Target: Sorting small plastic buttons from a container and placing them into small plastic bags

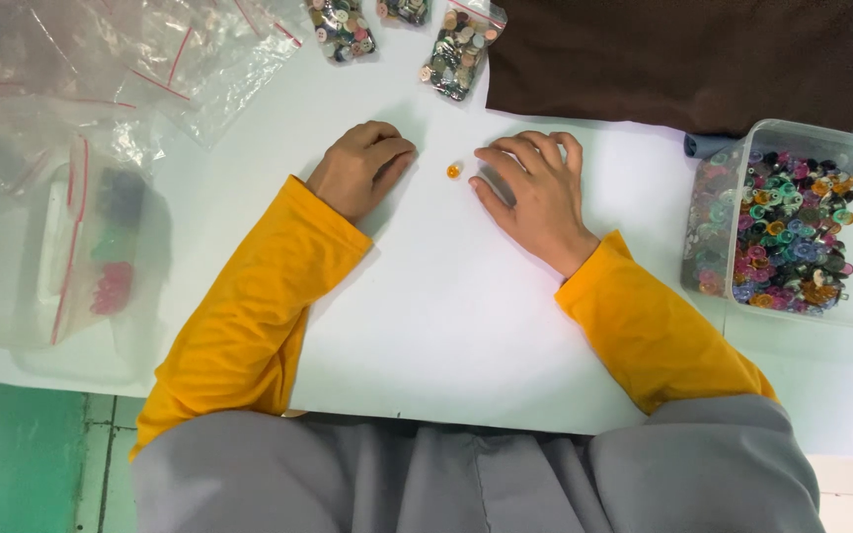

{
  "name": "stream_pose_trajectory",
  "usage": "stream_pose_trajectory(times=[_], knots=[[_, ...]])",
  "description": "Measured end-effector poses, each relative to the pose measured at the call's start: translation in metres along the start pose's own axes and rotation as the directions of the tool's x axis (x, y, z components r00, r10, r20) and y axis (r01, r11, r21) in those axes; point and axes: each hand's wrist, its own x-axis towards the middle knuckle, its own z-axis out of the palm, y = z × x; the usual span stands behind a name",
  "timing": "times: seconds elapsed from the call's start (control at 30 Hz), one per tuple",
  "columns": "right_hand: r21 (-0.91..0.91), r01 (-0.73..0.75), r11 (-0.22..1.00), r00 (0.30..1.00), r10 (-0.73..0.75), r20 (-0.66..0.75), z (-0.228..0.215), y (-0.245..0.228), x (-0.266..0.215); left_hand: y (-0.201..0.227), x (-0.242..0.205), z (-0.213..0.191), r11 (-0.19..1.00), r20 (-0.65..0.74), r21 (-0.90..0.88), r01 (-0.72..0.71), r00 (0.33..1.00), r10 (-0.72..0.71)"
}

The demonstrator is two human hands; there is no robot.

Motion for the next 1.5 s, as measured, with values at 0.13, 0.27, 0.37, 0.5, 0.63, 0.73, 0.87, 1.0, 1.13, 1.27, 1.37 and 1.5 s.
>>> stream_pose_trajectory(times=[0.13,0.27,0.37,0.5,0.63,0.73,0.87,1.0,1.13,1.27,1.37,1.5], knots=[[0.006,-0.027,1.0,0.999,0.027,-0.027,-0.006,0.005,-0.004,-0.004,-0.004,0.002,1.0,0.003,0.01,0.009,1.0,-0.009],[-0.048,-0.043,0.998,0.998,0.042,-0.038,-0.007,0.009,-0.012,0.003,0.001,-0.007,0.997,0.031,0.082,-0.01,0.999,0.007],[-0.056,-0.05,0.997,0.998,0.047,-0.04,-0.007,0.01,-0.017,0.003,-0.001,-0.005,0.995,0.042,0.103,-0.017,0.999,0.013],[-0.061,-0.055,0.997,0.998,0.053,-0.039,-0.006,0.012,-0.018,-0.002,-0.003,-0.001,0.992,0.035,0.119,-0.044,0.999,0.04],[-0.057,-0.069,0.996,0.997,0.066,-0.041,-0.006,0.012,-0.019,-0.001,-0.002,-0.002,0.99,0.032,0.13,-0.045,0.999,0.042],[-0.025,-0.072,0.997,0.997,0.071,-0.042,-0.01,0.012,-0.019,0.0,-0.002,-0.001,0.993,0.048,0.1,-0.056,0.998,0.051],[-0.054,-0.096,0.994,0.993,0.092,-0.073,-0.021,0.016,-0.024,-0.001,-0.004,-0.001,0.99,0.034,0.124,-0.062,0.998,0.058],[-0.085,-0.139,0.987,0.989,0.134,-0.066,-0.033,0.024,-0.037,-0.002,-0.004,-0.001,0.988,0.046,0.141,-0.07,0.997,0.064],[-0.098,-0.182,0.978,0.983,0.179,-0.043,-0.035,0.034,-0.05,-0.002,-0.005,0.001,0.987,0.035,0.145,-0.071,0.997,0.067],[-0.071,-0.217,0.974,0.976,0.216,-0.024,-0.035,0.038,-0.056,-0.001,-0.006,0.002,0.981,0.022,0.181,-0.071,0.997,0.068],[-0.031,-0.253,0.967,0.967,0.252,-0.017,-0.037,0.036,-0.055,0.0,-0.006,0.001,0.98,0.036,0.189,-0.061,0.998,0.055],[0.032,-0.301,0.953,0.954,0.301,0.014,-0.041,0.036,-0.055,0.001,-0.005,0.001,0.978,0.042,0.2,-0.061,0.998,0.054]])
